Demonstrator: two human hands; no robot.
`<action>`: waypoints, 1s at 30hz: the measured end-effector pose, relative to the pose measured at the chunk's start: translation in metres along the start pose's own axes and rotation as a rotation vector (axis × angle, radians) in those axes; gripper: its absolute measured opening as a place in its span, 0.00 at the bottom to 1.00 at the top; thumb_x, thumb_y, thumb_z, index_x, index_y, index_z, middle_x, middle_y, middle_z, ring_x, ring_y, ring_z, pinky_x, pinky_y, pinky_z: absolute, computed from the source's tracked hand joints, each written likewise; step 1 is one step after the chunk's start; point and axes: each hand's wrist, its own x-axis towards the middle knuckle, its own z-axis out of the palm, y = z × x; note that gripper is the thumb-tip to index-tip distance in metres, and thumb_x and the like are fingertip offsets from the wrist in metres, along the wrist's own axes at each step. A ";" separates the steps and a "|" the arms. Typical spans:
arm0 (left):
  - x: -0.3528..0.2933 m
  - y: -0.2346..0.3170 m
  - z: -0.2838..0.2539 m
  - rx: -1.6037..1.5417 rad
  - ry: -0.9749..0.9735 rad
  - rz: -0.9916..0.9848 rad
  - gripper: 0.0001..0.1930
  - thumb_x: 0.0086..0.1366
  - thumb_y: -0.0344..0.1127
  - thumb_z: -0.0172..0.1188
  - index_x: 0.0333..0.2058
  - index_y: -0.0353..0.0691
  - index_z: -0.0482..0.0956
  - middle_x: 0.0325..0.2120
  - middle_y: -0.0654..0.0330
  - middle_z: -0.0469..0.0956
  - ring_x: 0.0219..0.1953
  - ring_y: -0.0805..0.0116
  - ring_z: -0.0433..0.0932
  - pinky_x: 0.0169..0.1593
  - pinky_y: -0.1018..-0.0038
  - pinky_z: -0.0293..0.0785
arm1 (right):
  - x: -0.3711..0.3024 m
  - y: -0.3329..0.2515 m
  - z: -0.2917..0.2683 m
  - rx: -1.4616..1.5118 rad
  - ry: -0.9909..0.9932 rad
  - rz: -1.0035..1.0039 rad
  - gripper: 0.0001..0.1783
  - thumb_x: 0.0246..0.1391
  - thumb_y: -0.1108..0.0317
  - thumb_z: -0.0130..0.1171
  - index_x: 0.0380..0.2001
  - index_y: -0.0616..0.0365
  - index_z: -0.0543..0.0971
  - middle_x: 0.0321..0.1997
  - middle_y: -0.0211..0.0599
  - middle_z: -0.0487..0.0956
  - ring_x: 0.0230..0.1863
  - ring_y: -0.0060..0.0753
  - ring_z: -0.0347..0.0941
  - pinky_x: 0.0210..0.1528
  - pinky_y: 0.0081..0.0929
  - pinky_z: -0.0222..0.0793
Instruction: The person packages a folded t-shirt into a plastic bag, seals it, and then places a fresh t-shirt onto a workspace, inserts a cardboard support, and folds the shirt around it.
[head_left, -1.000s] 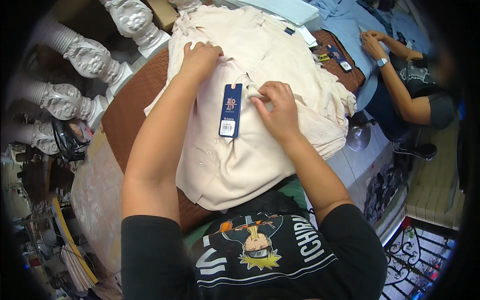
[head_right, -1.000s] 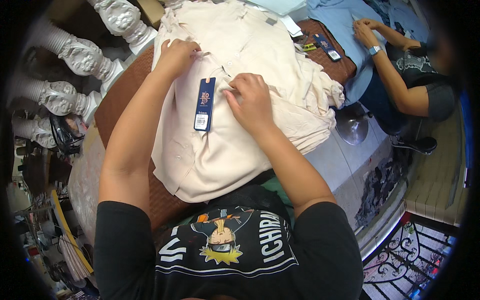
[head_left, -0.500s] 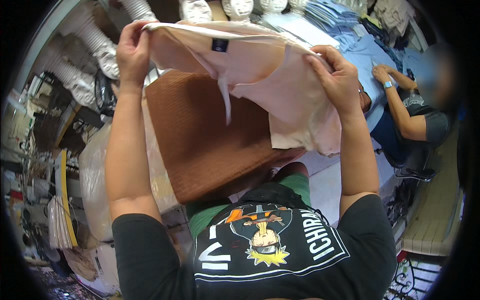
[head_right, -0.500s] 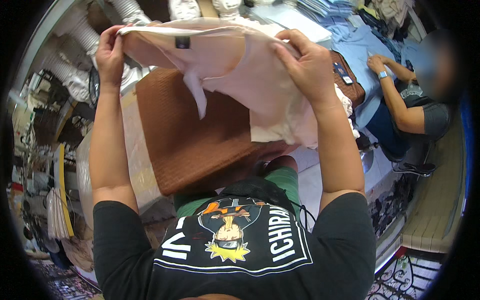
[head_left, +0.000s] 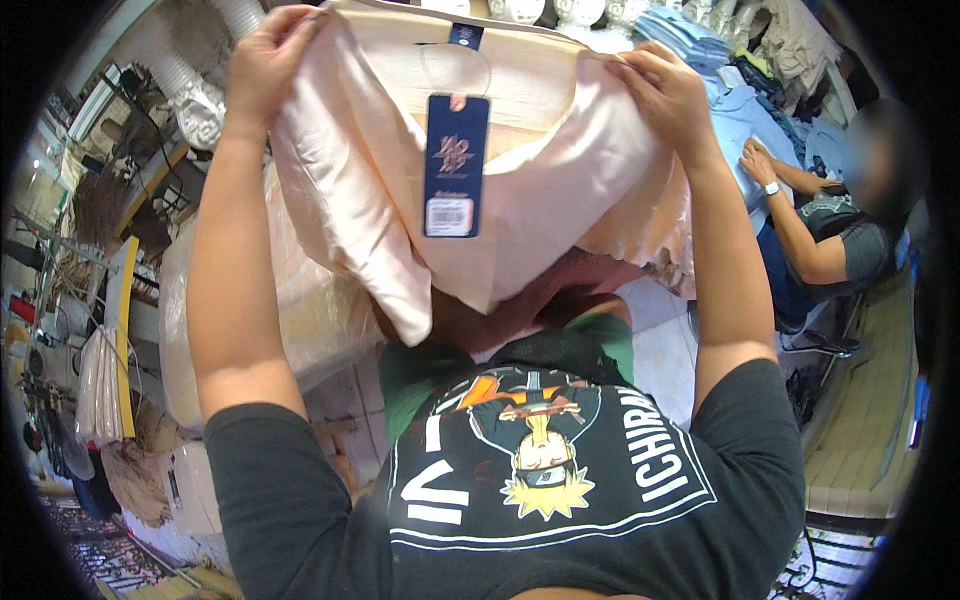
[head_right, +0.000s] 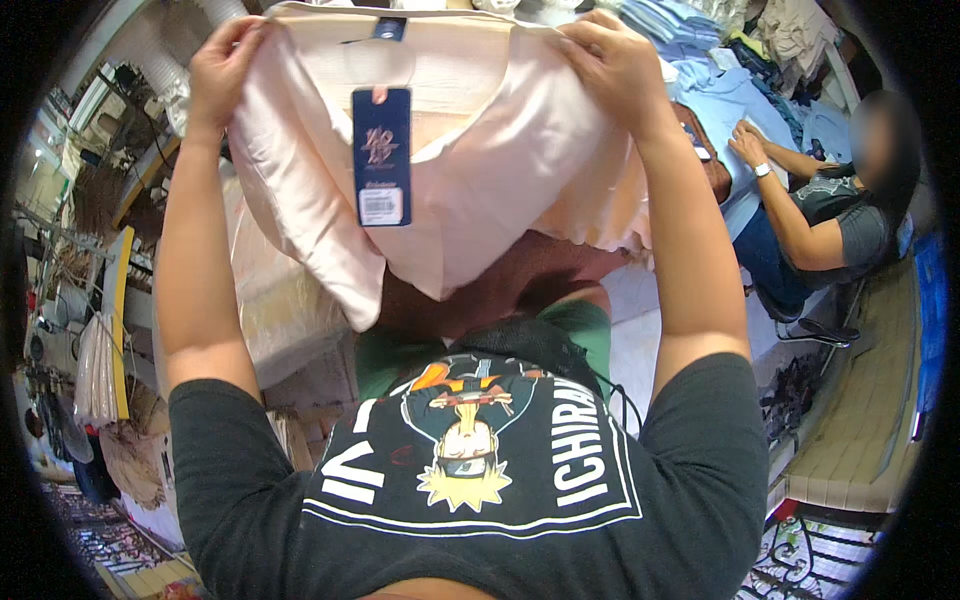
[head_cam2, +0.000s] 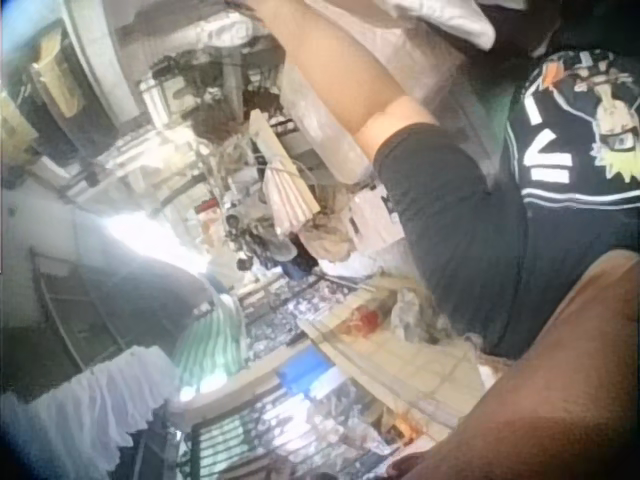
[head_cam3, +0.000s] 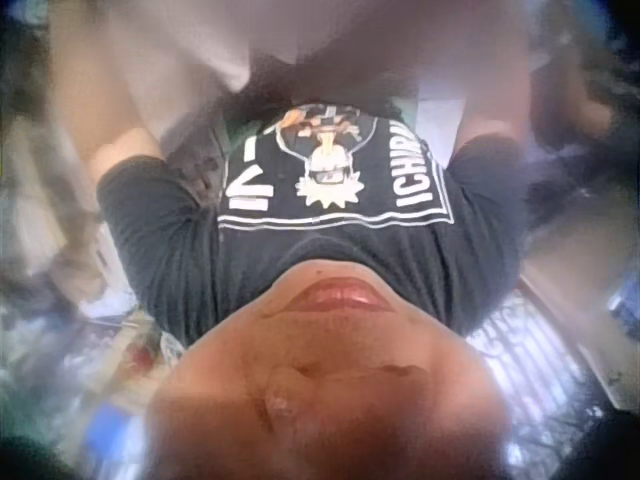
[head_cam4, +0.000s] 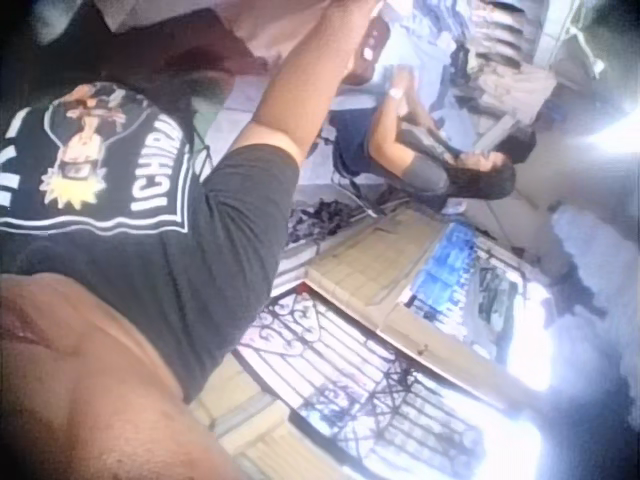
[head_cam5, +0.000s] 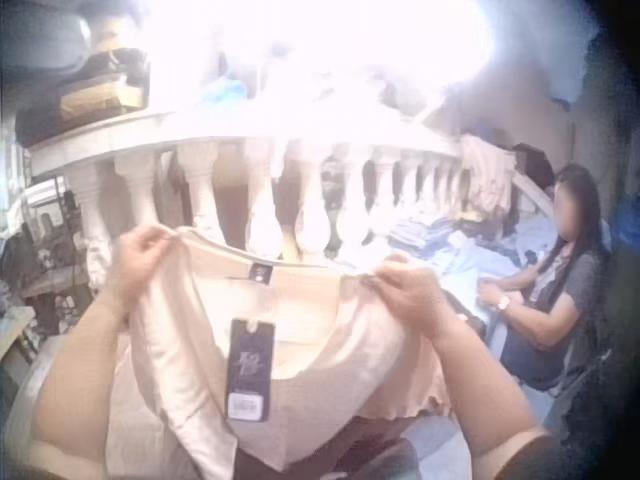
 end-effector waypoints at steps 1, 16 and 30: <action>-0.009 -0.010 0.010 0.143 -0.128 -0.142 0.14 0.59 0.45 0.60 0.36 0.42 0.81 0.26 0.62 0.81 0.27 0.78 0.76 0.34 0.80 0.72 | -0.003 0.023 0.013 -0.154 -0.072 0.030 0.14 0.50 0.60 0.59 0.32 0.61 0.80 0.34 0.37 0.78 0.33 0.37 0.75 0.36 0.28 0.69; -0.065 -0.107 0.072 0.181 -0.443 -0.557 0.21 0.53 0.54 0.63 0.35 0.42 0.82 0.26 0.64 0.80 0.30 0.75 0.75 0.37 0.79 0.69 | -0.039 0.092 0.105 0.265 -0.473 0.605 0.16 0.53 0.55 0.59 0.29 0.58 0.79 0.21 0.21 0.74 0.24 0.12 0.64 0.30 0.15 0.62; -0.024 -0.034 0.049 0.179 -0.718 -0.459 0.13 0.55 0.42 0.62 0.32 0.36 0.79 0.27 0.61 0.79 0.32 0.74 0.75 0.37 0.75 0.70 | -0.078 0.118 0.057 0.176 -0.410 0.894 0.15 0.54 0.58 0.55 0.30 0.59 0.79 0.25 0.28 0.77 0.28 0.22 0.71 0.31 0.25 0.65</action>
